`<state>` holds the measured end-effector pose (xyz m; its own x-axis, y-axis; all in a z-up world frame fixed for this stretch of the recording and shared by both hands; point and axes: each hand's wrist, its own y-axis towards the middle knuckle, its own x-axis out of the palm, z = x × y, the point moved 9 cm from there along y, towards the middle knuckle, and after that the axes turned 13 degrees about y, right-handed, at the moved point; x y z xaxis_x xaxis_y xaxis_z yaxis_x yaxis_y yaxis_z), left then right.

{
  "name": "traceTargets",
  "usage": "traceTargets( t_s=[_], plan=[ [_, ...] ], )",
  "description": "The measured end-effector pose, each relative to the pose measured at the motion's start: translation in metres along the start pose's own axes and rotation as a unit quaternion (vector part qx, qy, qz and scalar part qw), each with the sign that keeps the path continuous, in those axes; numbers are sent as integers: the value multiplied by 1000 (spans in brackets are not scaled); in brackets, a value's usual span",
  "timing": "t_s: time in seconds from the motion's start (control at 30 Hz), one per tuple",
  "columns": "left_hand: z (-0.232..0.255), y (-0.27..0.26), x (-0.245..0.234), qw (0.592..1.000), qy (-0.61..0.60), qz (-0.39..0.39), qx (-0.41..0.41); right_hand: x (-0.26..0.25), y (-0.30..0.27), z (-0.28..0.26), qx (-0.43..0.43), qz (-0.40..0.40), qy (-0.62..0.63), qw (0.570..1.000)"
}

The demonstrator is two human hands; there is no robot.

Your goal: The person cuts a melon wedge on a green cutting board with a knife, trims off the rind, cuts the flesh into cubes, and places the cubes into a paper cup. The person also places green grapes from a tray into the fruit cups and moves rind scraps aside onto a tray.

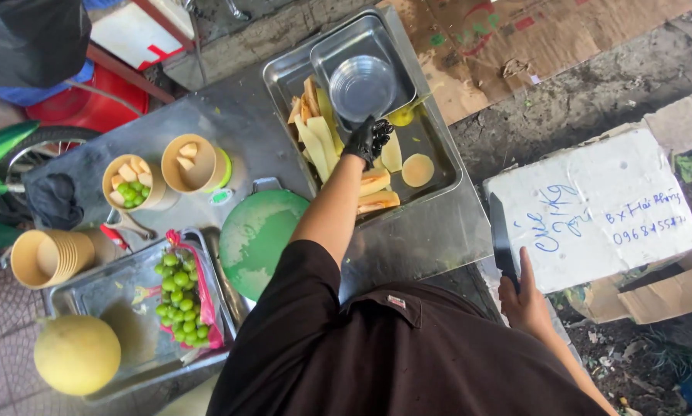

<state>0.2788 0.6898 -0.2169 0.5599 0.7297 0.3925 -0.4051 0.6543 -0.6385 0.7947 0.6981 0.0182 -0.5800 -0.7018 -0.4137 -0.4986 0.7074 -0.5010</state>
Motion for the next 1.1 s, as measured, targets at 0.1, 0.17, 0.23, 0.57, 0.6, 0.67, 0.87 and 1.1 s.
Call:
traceTargets(
  t_s=[0.1, 0.17, 0.23, 0.57, 0.6, 0.67, 0.87, 1.1],
  plan=[
    [27, -48, -5, 950, 293, -10, 112, -6, 2, -10, 5, -9, 27, 1000],
    [57, -121, 17, 846, 522, -4, 113, -8, 15, -7, 6, -15, 37, 999],
    [60, -173, 21, 689, 718, -4, 94, -6, 25, -1, 15, -22, 48, 998],
    [62, -216, 15, 567, 823, 42, 15, 26, 55, -44, -51, -109, -32, 992],
    [60, -214, 16, 559, 829, 16, 3, 29, 57, -49, -56, -117, -37, 991],
    [63, -225, 17, 589, 808, 6, -30, 32, 57, -54, -61, -124, -28, 990],
    [11, -196, -24, 732, 676, -11, -86, 28, 51, -44, -52, -119, -48, 990],
    [-56, -122, -96, 870, 490, -51, -1, 24, 56, -31, -98, -127, -12, 987]
  ],
)
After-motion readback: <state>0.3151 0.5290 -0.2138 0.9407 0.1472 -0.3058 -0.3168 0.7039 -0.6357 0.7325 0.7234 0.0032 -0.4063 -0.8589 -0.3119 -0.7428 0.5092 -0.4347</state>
